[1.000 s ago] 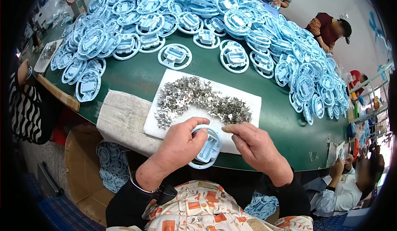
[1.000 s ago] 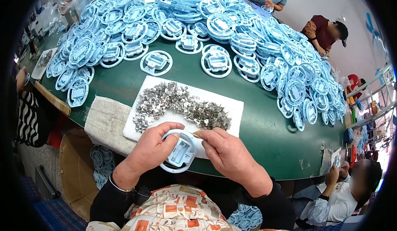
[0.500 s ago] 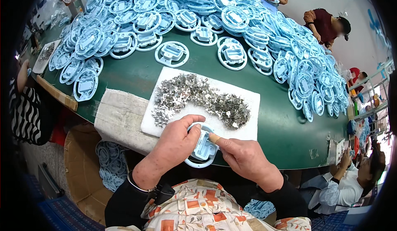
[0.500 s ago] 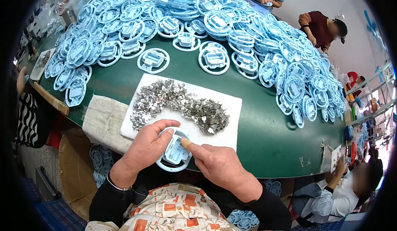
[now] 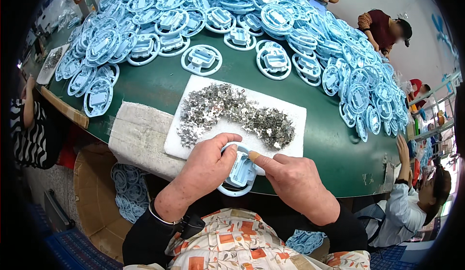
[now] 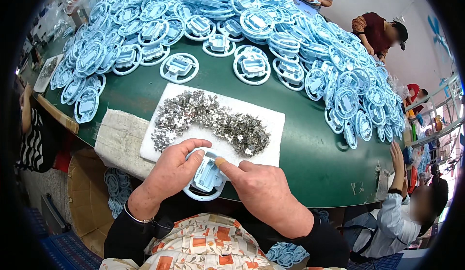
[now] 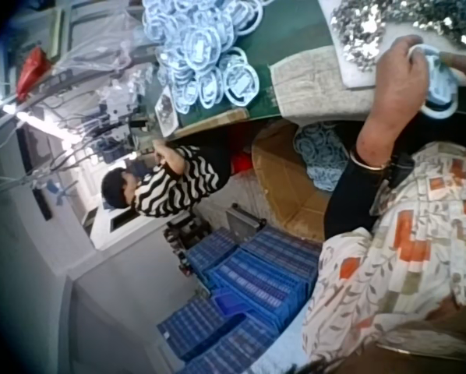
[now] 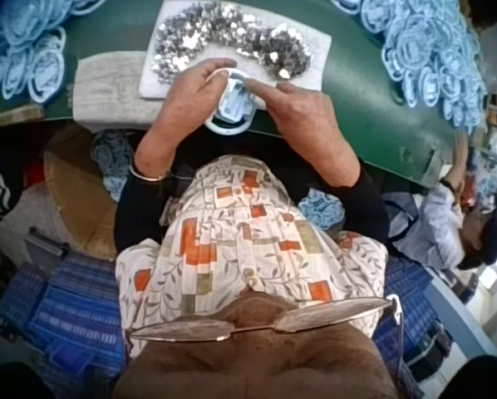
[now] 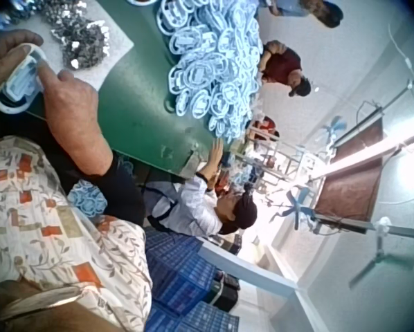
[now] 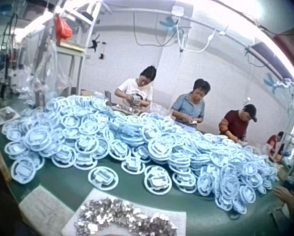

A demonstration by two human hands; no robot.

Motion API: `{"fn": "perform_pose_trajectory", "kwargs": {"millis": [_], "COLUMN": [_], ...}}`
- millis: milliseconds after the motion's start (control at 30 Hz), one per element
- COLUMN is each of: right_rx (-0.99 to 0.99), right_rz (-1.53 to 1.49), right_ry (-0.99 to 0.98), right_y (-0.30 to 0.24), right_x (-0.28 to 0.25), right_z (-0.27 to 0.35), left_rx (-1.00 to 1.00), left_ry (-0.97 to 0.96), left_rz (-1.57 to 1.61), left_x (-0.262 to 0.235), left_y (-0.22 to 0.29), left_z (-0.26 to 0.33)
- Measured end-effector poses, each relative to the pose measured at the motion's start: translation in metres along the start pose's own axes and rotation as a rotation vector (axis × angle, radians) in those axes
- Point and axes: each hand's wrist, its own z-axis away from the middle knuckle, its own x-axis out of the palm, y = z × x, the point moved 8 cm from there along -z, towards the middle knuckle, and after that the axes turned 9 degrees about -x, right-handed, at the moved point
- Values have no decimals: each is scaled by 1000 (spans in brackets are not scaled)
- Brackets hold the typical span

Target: The person inserts small metal pins into light blue plastic rings using a wooden stick. They pick up a ring, place a pin into a slot, and use the stick to push it into place. The person repeats this process for multiple rings, placing the finished items on a pile on the table.

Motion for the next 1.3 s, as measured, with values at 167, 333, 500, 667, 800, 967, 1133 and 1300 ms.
{"fn": "perform_pose_trajectory", "kwargs": {"millis": [167,333,500,667,800,967,1133,1300], "right_rx": [-1,97,393,406,399,394,301,186], "right_rz": [-55,-369,-1055,-1260,-1186,-1322,-1205,-1043], "right_ry": [-90,138,186,155,96,229,406,447], "right_y": [-4,17,34,38,39,35,21,0], "right_x": [-2,-5,33,40,38,27,20,18], "right_z": [-9,9,23,31,38,43,52,40], "left_rx": [2,37,57,234,474,524,107,142], "left_ry": [15,-101,-233,-243,-192,-154,-501,-646], "left_rz": [-25,344,653,257,-316,-224,775,953], "left_x": [-3,4,17,22,28,34,48,51], "left_y": [1,-6,5,13,50,45,2,4], "left_z": [2,4,21,26,38,41,29,32]}}
